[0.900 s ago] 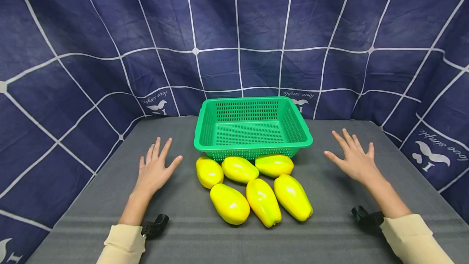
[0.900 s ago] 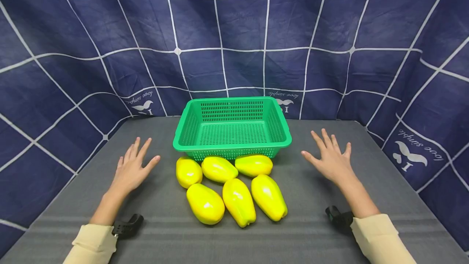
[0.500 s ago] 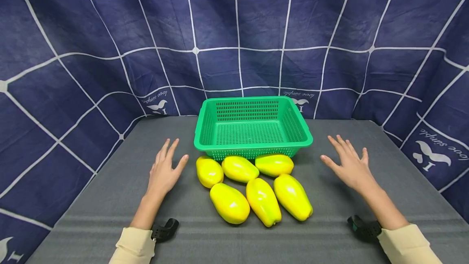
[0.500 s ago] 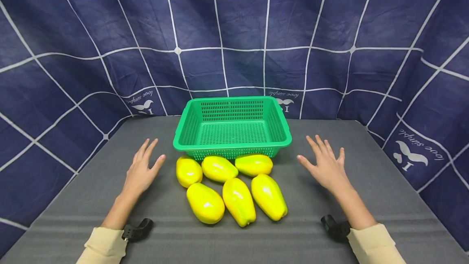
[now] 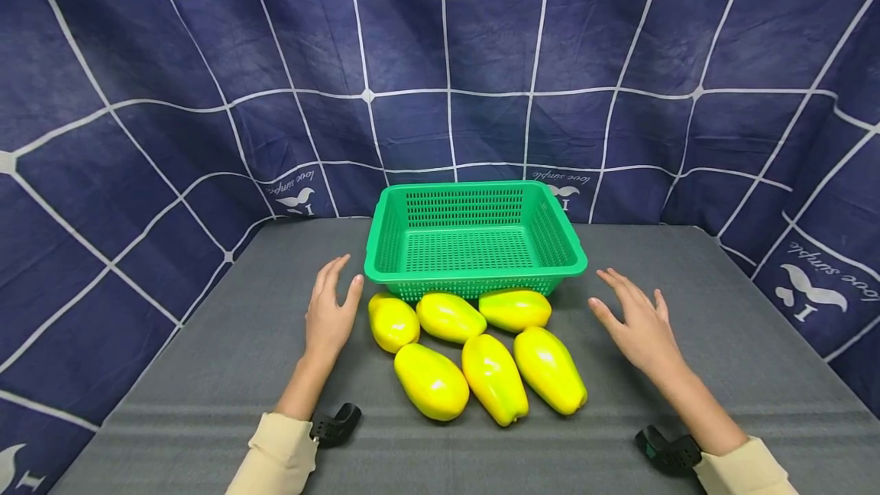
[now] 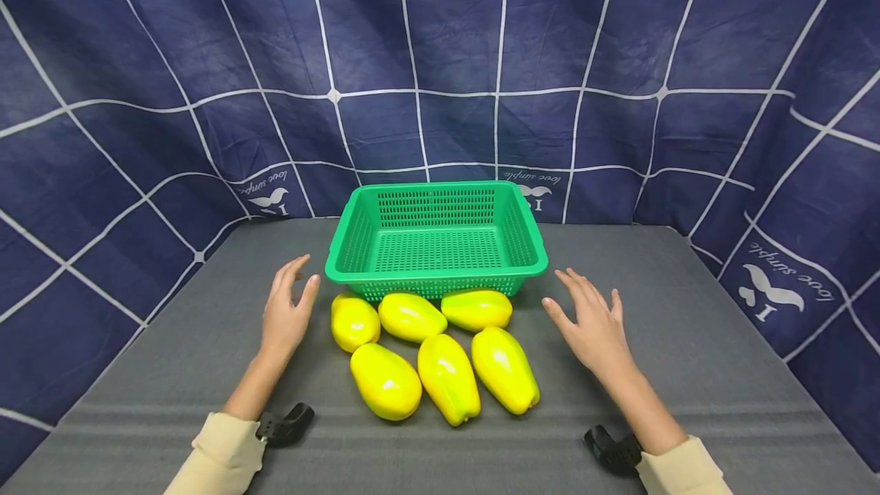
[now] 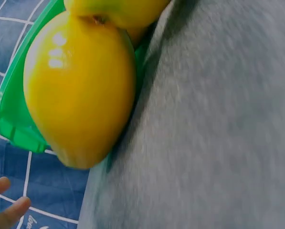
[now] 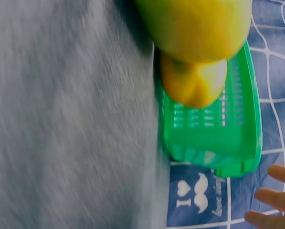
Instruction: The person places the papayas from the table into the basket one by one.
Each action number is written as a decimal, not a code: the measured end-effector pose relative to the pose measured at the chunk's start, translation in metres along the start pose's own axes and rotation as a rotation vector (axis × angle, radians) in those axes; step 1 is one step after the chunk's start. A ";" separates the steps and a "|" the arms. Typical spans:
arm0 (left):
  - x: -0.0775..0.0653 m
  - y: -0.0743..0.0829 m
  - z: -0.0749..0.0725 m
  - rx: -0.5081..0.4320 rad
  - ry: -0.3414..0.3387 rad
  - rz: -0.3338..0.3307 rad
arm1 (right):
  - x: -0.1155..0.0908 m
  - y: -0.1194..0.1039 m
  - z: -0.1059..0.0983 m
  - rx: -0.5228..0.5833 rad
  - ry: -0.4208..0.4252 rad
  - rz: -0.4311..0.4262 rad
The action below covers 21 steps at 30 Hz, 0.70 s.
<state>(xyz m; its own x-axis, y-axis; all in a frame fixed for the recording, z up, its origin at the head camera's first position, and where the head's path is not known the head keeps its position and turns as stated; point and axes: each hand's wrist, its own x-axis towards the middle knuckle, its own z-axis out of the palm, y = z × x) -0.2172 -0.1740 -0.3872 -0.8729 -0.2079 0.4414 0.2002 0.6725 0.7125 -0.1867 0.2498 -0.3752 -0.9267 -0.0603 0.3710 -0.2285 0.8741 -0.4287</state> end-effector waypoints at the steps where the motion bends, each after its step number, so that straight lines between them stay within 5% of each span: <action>1: 0.001 0.001 0.002 -0.029 0.007 -0.001 | -0.001 -0.002 0.001 0.015 0.009 -0.002; 10: 0.000 0.007 0.023 -0.280 -0.080 -0.075 | -0.014 -0.017 0.014 0.120 0.012 -0.011; 15: 0.000 0.010 0.034 -0.314 -0.178 -0.070 | -0.021 -0.020 0.025 0.265 0.012 0.000; 21: 0.004 0.013 0.040 -0.371 -0.190 -0.091 | -0.026 -0.021 0.040 0.356 -0.032 0.018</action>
<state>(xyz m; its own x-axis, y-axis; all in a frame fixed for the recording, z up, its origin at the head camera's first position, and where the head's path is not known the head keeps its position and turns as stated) -0.2362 -0.1382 -0.3981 -0.9539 -0.0971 0.2840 0.2346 0.3488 0.9073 -0.1697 0.2137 -0.4090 -0.9393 -0.0665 0.3367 -0.2962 0.6525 -0.6975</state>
